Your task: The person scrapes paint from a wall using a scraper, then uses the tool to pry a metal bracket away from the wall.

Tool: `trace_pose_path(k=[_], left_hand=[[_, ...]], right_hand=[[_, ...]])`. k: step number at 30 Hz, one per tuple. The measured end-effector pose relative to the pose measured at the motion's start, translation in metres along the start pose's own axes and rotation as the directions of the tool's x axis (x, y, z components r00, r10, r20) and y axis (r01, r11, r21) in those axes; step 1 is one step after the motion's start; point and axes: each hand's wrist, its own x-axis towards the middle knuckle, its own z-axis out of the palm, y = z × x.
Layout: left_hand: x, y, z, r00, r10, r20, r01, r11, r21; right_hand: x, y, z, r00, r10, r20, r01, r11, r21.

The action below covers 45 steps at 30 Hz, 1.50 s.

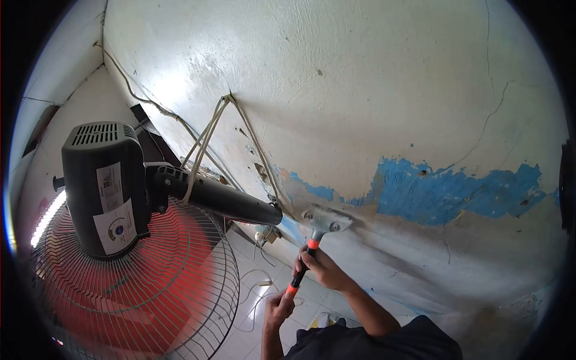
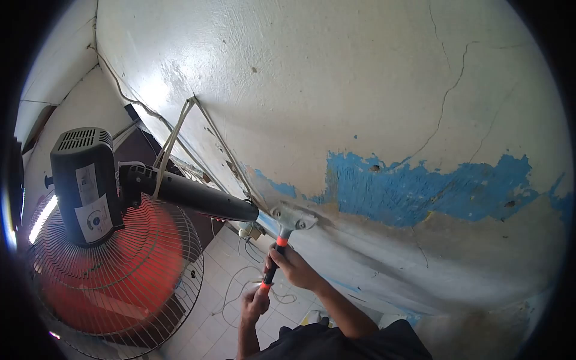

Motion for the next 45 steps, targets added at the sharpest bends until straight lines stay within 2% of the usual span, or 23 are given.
trace_pose_path(k=[1,3,6,7,9,14,18,19,21,26,30,33,41,45], left_hand=[[-0.003,-0.006,0.003,0.998,-0.054,-0.024,0.054,0.999,0.008],[-0.005,-0.007,0.007,0.998,-0.065,-0.005,0.065,0.998,-0.021],[-0.002,0.019,0.010,0.998,0.050,-0.029,-0.050,0.999,0.019],[-0.003,0.030,0.006,0.999,0.032,-0.039,-0.032,0.999,-0.002],[-0.001,0.038,0.002,0.994,0.089,-0.059,-0.085,0.994,0.068],[-0.006,0.003,0.004,0.997,-0.051,-0.050,0.051,0.999,0.002],[-0.004,0.024,0.011,1.000,0.029,0.009,-0.029,1.000,-0.004],[-0.005,0.041,0.014,1.000,0.008,0.029,-0.005,0.996,-0.093],[-0.004,0.032,0.004,0.997,0.065,0.040,-0.066,0.997,0.035],[-0.015,0.000,0.018,0.999,-0.029,0.014,0.030,0.998,-0.053],[-0.010,0.012,0.025,1.000,0.002,0.026,0.000,0.996,-0.084],[-0.007,0.025,0.028,0.996,0.015,0.085,0.001,0.982,-0.187],[-0.021,0.002,0.028,0.995,-0.092,0.036,0.095,0.990,-0.102],[-0.014,0.018,0.031,0.999,-0.026,0.026,0.028,0.994,-0.103]], right_hand=[[-0.003,0.009,-0.002,1.000,0.010,-0.008,-0.011,1.000,-0.018],[-0.006,0.011,0.001,1.000,0.005,-0.031,-0.004,1.000,0.006],[0.002,-0.026,0.010,0.999,-0.031,-0.023,0.032,0.999,0.028],[0.006,-0.032,0.011,0.999,-0.045,-0.006,0.045,0.999,0.016],[0.013,-0.037,0.013,0.996,-0.078,0.034,0.079,0.997,-0.012],[-0.007,0.010,0.006,0.998,-0.007,-0.069,0.013,0.997,0.080],[-0.002,-0.025,0.009,0.998,-0.051,-0.031,0.052,0.998,0.031],[0.001,-0.043,0.012,0.999,-0.037,0.009,0.037,0.999,0.005],[0.003,-0.044,0.009,0.999,-0.033,0.041,0.032,0.999,0.027],[-0.010,-0.002,0.001,0.999,0.034,-0.017,-0.033,0.999,0.041],[-0.006,-0.023,0.007,1.000,0.005,-0.029,-0.004,0.999,0.034],[-0.001,-0.042,0.009,1.000,-0.008,0.007,0.007,1.000,0.024],[-0.014,0.002,-0.002,0.999,0.019,-0.040,-0.018,0.999,0.037],[-0.007,-0.038,0.005,1.000,-0.014,-0.026,0.014,1.000,0.001]])
